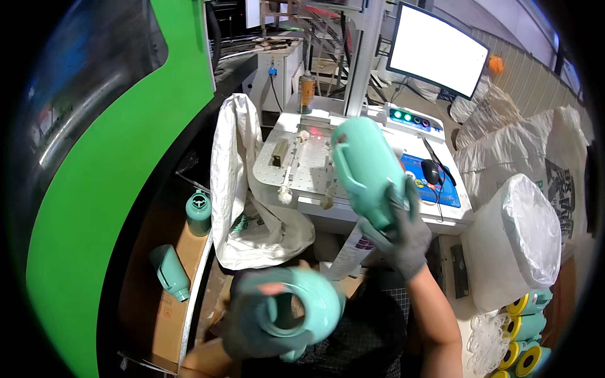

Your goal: The person assembles teal plastic containers by inserting a white plastic ring into the opening, applying a label, and screwing on a yellow lid. The person handles the items one at a time, placing the finished containers on a nearby table.

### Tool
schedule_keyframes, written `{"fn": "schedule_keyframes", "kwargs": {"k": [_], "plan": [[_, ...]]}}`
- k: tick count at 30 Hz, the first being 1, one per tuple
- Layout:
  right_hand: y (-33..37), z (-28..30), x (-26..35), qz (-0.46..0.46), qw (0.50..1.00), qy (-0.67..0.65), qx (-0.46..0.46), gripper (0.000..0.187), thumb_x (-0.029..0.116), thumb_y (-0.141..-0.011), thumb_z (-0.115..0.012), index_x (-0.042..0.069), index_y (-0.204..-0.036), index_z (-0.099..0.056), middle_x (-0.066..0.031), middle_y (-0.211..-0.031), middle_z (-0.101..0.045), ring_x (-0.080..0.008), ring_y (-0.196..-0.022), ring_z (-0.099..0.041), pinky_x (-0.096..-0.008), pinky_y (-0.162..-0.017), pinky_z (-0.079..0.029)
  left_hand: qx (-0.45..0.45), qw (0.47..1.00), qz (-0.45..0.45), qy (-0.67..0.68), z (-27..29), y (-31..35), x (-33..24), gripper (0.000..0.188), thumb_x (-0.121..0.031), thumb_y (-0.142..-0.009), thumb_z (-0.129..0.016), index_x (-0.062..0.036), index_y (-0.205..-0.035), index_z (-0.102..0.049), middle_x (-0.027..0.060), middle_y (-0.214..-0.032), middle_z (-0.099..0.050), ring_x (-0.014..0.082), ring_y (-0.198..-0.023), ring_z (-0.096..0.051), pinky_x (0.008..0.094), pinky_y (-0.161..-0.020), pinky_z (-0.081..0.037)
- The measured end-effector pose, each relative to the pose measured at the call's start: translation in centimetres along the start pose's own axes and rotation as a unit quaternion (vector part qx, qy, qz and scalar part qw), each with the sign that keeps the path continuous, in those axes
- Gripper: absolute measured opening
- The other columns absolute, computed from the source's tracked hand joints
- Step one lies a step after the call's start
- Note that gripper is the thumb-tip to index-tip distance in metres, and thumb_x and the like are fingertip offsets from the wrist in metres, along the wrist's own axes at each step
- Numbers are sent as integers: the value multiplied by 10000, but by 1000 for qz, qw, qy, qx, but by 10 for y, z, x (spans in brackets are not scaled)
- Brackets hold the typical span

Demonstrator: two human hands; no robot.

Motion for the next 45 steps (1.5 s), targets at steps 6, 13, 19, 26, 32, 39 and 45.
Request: {"fn": "schedule_keyframes", "kwargs": {"k": [6, 13, 19, 26, 32, 39, 45], "plan": [[-83, -146, 35, 79, 981, 119, 131, 783, 554, -884, -742, 328, -1577, -456, -236, -1646, -392, -370, -981, -756, -454, -715, -622, 132, 944, 303, 0, -57, 70, 59, 950, -460, -713, -967, -24, -1426, -516, 123, -1269, -657, 247, -1163, -641, 417, -1063, -488], [-116, -198, 67, 100, 945, 227, 212, 618, 288, -994, -594, 303, -1589, -426, -219, -1725, -268, -320, -852, -754, -477, -703, -623, 173, 960, 214, -43, -41, 67, 50, 869, -485, -732, -943, -62, -1405, -592, 100, -1273, -666, 301, -1193, -599, 443, -1087, -442], [-94, -215, 37, 58, 986, 102, 117, 696, 375, -954, -625, 141, -1579, -427, -194, -1456, -559, -308, -1005, -669, -473, -718, -534, 225, 959, 151, -84, -57, 54, 48, 791, -413, -758, -935, -42, -1364, -586, 149, -1240, -650, 375, -1137, -621, 496, -1044, -467], [92, -39, 43, 24, 996, -85, 33, 595, 337, -908, -736, 93, -1435, -604, -204, -1465, -559, -326, -1225, -623, -453, -1018, -515, 181, 943, 257, 105, -59, 74, 71, 772, -165, -745, -844, 12, -1416, -506, 124, -1282, -612, 213, -1129, -631, 368, -981, -520], [316, 153, -42, -372, 916, 147, -34, 522, 241, -899, -767, 14, -1348, -630, -245, -1305, -660, -416, -1199, -647, -475, -1015, -534, 211, 923, 306, 97, -45, 64, 88, 859, -288, -701, -876, 15, -1419, -514, 97, -1264, -591, 215, -1131, -599, 366, -1009, -485], [535, 392, -32, -529, 655, 538, -49, 423, 205, -907, -729, 85, -1304, -645, -183, -1075, -691, -373, -950, -683, -477, -842, -550, 282, 924, 256, 21, -81, 39, 80, 707, -185, -739, -742, 35, -1369, -508, 133, -1326, -497, 238, -1215, -494, 383, -1104, -393], [615, 427, -19, -701, 461, 516, 173, 349, 322, -957, -660, 207, -1285, -695, -185, -1167, -664, -372, -1069, -669, -498, -864, -552, 338, 926, 147, -86, -105, 20, 46, 609, -174, -720, -715, 18, -1270, -538, 98, -1214, -477, 237, -1145, -504, 380, -1061, -410]]}}
Point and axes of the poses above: each hand's wrist, its own y-axis away from the middle knuckle, its own z-axis out of the back of the hand, x = y × z, the point moved 3 cm from there along -y, towards the middle knuckle
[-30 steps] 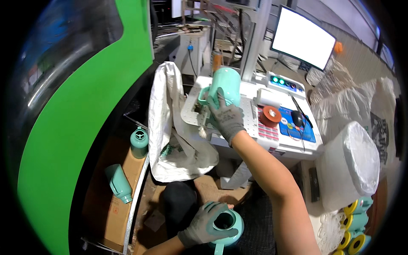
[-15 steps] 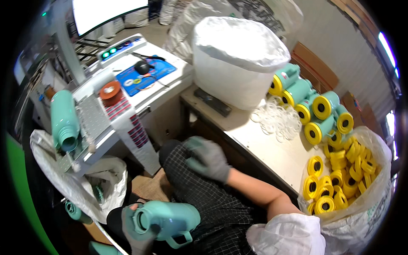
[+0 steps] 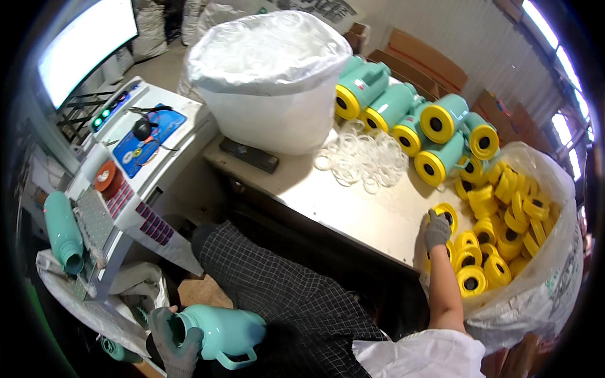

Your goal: The person assembles teal plastic containers by inserting a white plastic ring into the opening, applying a label, and screwing on a yellow lid. The person handles the items one at a time, placing the finished containers on a nearby table.

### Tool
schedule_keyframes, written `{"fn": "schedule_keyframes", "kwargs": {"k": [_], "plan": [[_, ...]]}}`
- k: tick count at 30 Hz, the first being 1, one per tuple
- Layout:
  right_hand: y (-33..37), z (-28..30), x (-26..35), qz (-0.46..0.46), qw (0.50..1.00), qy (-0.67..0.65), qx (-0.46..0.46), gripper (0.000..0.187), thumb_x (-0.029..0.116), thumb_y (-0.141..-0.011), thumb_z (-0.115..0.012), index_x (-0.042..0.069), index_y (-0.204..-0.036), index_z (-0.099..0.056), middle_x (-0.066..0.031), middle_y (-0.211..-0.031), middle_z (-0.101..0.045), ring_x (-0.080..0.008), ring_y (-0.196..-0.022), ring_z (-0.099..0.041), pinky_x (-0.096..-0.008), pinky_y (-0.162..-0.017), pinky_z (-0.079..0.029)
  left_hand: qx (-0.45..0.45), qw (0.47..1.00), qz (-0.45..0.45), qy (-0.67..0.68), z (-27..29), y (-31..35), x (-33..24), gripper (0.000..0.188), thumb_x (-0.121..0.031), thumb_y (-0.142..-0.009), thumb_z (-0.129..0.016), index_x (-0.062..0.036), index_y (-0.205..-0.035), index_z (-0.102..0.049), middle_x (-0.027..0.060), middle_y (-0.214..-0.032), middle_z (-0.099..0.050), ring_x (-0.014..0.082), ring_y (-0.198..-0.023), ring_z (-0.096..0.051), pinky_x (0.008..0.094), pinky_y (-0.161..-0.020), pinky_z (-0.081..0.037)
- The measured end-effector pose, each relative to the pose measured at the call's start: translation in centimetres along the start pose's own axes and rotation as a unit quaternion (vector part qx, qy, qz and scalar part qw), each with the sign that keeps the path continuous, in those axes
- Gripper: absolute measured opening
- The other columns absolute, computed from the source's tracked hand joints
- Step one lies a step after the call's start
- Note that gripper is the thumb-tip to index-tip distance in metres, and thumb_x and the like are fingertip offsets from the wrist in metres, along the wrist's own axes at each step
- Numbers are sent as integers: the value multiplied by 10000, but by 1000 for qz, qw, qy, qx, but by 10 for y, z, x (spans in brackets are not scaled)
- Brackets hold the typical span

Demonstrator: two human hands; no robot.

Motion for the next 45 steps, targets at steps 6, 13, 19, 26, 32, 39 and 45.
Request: {"fn": "schedule_keyframes", "kwargs": {"k": [6, 13, 19, 26, 32, 39, 45], "plan": [[31, 106, 130, 313, 865, -305, -246, 288, 64, -849, -646, 78, -1134, -688, -176, -1072, -623, -339, -1036, -623, -453, -906, -521, -189, 974, 81, 97, 24, 26, 22, 599, -319, -776, -739, -17, -1262, -564, 86, -1160, -546, 207, -1017, -537, 387, -900, -462], [150, 112, 359, 119, 421, -818, 374, 415, 245, -1019, -704, -20, -1319, -594, -129, -1248, -650, -212, -1109, -647, -351, -993, -528, -331, 905, 72, 258, 35, 82, 76, 345, -274, -1154, -419, -8, -1245, -620, 110, -1284, -626, 206, -1121, -618, 349, -975, -517], [203, 122, 379, 433, 673, -598, -53, 422, 148, -916, -749, 0, -1302, -663, -168, -1137, -637, -336, -1039, -598, -434, -923, -505, -395, 730, 216, 514, -36, 108, 101, 347, -367, -1134, -463, -95, -1271, -630, 16, -1221, -679, 154, -1148, -631, 327, -1035, -497], [199, 109, 385, 399, 643, -639, 139, 545, 265, -938, -760, -13, -1392, -642, -127, -1074, -595, -232, -901, -603, -352, -824, -509, -316, 879, 149, 325, -66, 102, 129, 435, -326, -1144, -441, -16, -1439, -518, 61, -1301, -631, 187, -1208, -611, 333, -1077, -484], [210, 236, 383, 574, 490, -647, 110, 609, 207, -804, -797, -50, -1343, -678, -155, -1114, -608, -273, -966, -617, -359, -869, -519, -250, 889, 200, 328, -89, 114, 151, 418, -272, -1141, -444, 2, -1451, -502, 72, -1301, -636, 182, -1186, -628, 331, -1023, -524], [226, 222, 369, 626, 424, -651, 72, 628, 370, -914, -733, -32, -1390, -655, -143, -1099, -623, -270, -947, -605, -375, -846, -519, -280, 795, 175, 508, -96, 105, 114, 371, -302, -1141, -453, -3, -1298, -609, 128, -1247, -692, 207, -1122, -670, 354, -976, -554], [242, 223, 361, 586, 449, -663, 124, 533, 285, -1012, -617, -53, -1424, -617, -123, -1043, -598, -234, -928, -559, -345, -847, -484, -340, 869, 157, 323, -78, 110, 103, 285, -227, -1121, -459, -4, -1235, -596, 69, -1107, -655, 177, -978, -634, 326, -883, -526]]}}
Point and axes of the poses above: each hand's wrist, its own y-axis away from the middle knuckle, its own z-axis out of the back of the hand, x = y × z, the point moved 3 cm from there along -y, towards the middle knuckle
